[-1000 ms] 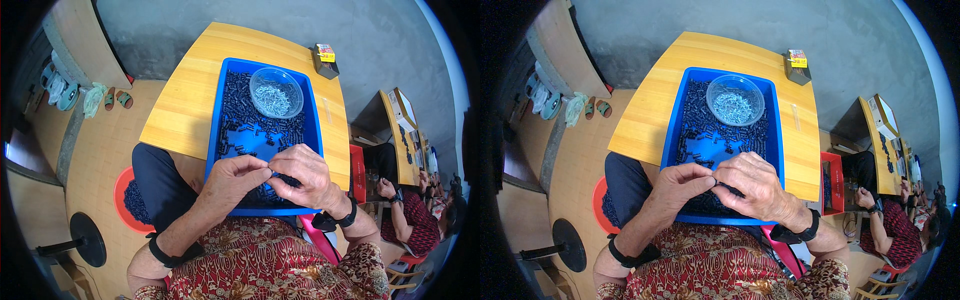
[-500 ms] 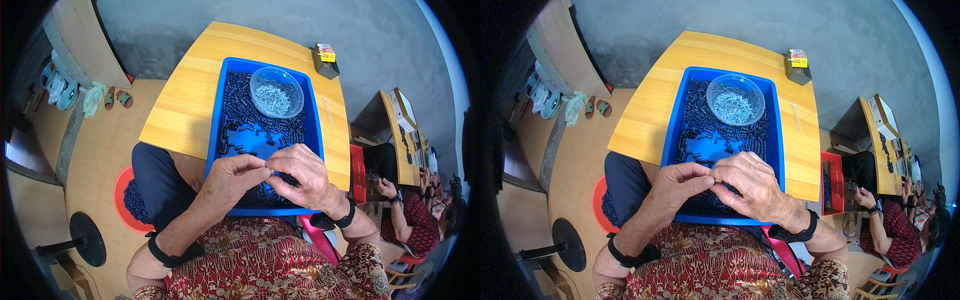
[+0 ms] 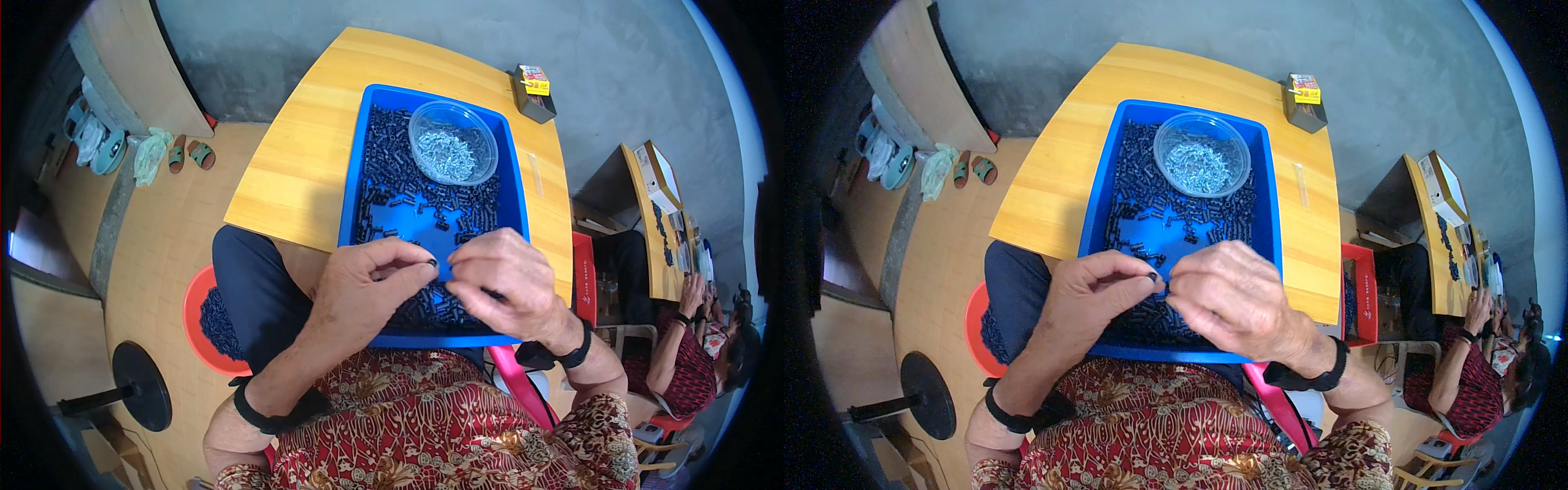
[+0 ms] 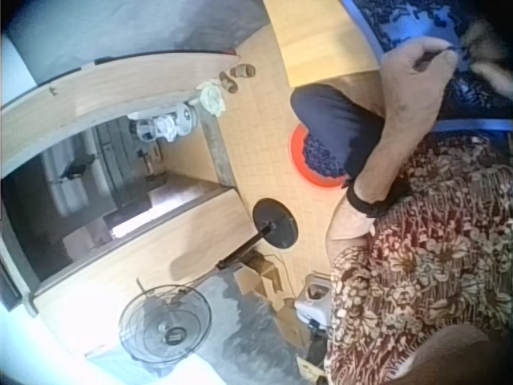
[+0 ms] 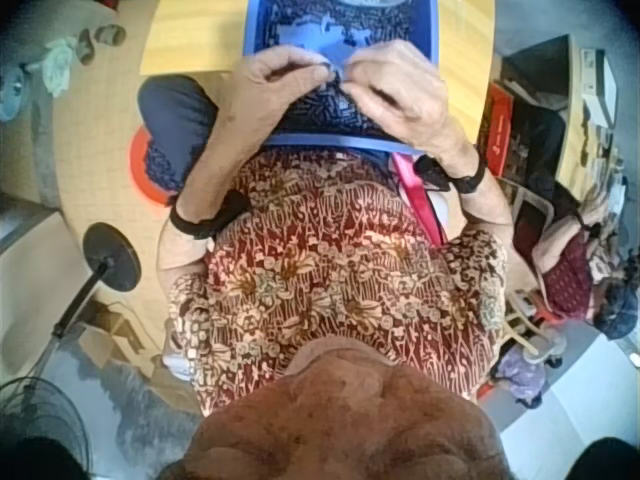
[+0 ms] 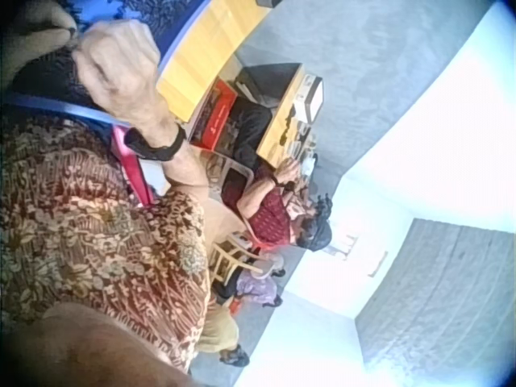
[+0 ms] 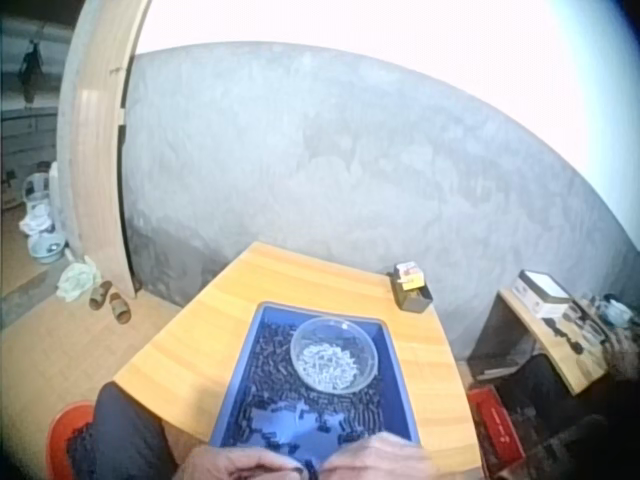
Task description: Assembling small black tubes by inserting silver pins into them.
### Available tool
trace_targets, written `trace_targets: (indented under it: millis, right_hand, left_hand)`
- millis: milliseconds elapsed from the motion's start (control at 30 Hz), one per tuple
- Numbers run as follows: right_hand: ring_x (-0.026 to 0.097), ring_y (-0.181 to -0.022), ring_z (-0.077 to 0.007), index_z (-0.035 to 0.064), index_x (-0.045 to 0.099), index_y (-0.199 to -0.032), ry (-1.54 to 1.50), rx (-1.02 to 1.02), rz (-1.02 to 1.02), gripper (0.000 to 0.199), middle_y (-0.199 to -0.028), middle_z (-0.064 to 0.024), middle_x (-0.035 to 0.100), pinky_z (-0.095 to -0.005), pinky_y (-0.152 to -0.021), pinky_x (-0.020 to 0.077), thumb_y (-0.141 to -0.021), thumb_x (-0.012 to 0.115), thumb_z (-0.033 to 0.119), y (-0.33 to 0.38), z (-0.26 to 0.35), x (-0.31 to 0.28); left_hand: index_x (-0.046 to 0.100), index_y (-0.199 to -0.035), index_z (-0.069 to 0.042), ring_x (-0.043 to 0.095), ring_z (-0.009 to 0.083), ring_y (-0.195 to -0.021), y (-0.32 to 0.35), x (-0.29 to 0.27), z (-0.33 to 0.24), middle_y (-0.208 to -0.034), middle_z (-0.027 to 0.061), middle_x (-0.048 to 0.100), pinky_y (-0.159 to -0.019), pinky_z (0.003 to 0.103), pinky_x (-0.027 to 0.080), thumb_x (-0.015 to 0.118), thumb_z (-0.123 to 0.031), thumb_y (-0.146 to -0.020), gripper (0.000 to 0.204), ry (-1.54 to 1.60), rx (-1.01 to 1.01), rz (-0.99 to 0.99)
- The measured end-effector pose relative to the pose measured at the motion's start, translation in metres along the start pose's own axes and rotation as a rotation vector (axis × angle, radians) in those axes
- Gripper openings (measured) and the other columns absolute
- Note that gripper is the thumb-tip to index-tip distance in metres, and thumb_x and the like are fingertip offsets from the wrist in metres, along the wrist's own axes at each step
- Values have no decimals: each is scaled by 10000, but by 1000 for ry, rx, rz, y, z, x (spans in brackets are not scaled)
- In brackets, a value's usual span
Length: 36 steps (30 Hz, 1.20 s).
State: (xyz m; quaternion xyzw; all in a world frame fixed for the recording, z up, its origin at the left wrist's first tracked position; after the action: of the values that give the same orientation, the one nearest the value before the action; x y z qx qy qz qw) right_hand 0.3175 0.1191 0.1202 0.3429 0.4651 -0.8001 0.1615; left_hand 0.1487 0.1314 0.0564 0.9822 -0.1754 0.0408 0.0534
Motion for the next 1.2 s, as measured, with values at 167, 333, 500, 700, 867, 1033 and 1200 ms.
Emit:
trace_targets:
  millis: [167,333,500,700,867,1033,1200]
  right_hand:
    - [669,-864,-329,-24,655,-1046,38,248,126,237,-974,-173,686,-410,-757,532,-827,711,47,-7,-27,-19]
    - [633,-851,-351,-30,640,-1031,-16,212,350,193,-892,-165,647,-427,-760,516,-852,669,35,-14,-55,3]
    - [629,-842,-360,-15,628,-927,122,167,562,102,-854,-167,608,-441,-757,529,-855,642,54,-21,-75,36]
    - [640,-837,-338,-16,619,-910,308,115,699,104,-852,-165,609,-424,-728,546,-832,639,51,-23,-85,66]
    - [644,-876,-327,-11,627,-937,387,126,726,128,-888,-154,610,-414,-753,557,-839,617,71,-25,-88,75]
    - [641,-865,-328,2,626,-935,345,130,706,128,-864,-145,600,-423,-754,553,-832,637,77,-19,-94,78]
    - [636,-850,-335,10,624,-930,312,140,710,144,-852,-139,594,-432,-737,548,-817,663,90,-18,-95,79]
  left_hand:
    - [723,-996,0,648,88,-795,14,-16,-26,-856,56,721,-717,251,510,723,-81,-868,152,-242,170,-199]
    - [712,-1016,16,641,80,-813,17,-33,-22,-892,45,723,-737,245,512,721,-68,-885,156,-160,223,-278]
    - [711,-1010,23,613,58,-797,17,-38,-9,-864,13,706,-722,215,489,715,-92,-908,154,-60,165,-267]
    - [711,-1003,18,598,50,-795,16,-39,-2,-852,6,699,-715,219,482,708,-119,-916,163,-17,162,-264]
    - [711,-998,13,593,49,-792,17,-38,-3,-842,-1,689,-709,220,473,701,-129,-915,164,-36,139,-257]
    - [710,-998,12,587,44,-783,16,-38,-3,-833,-10,682,-692,218,470,697,-120,-917,155,-15,135,-251]
    - [708,-1001,12,580,42,-776,15,-37,-1,-824,-12,678,-682,217,470,696,-115,-918,153,-17,148,-257]
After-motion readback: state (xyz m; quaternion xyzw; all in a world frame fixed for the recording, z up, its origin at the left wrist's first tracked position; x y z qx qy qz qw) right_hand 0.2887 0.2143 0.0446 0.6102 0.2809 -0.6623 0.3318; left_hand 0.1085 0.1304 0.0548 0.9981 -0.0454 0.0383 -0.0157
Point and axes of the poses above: each hand's wrist, its own y-axis away from the middle knuckle, its own x-axis out of the palm, z = x × y, the point moved 5 cm from there along -y, towards the middle knuckle
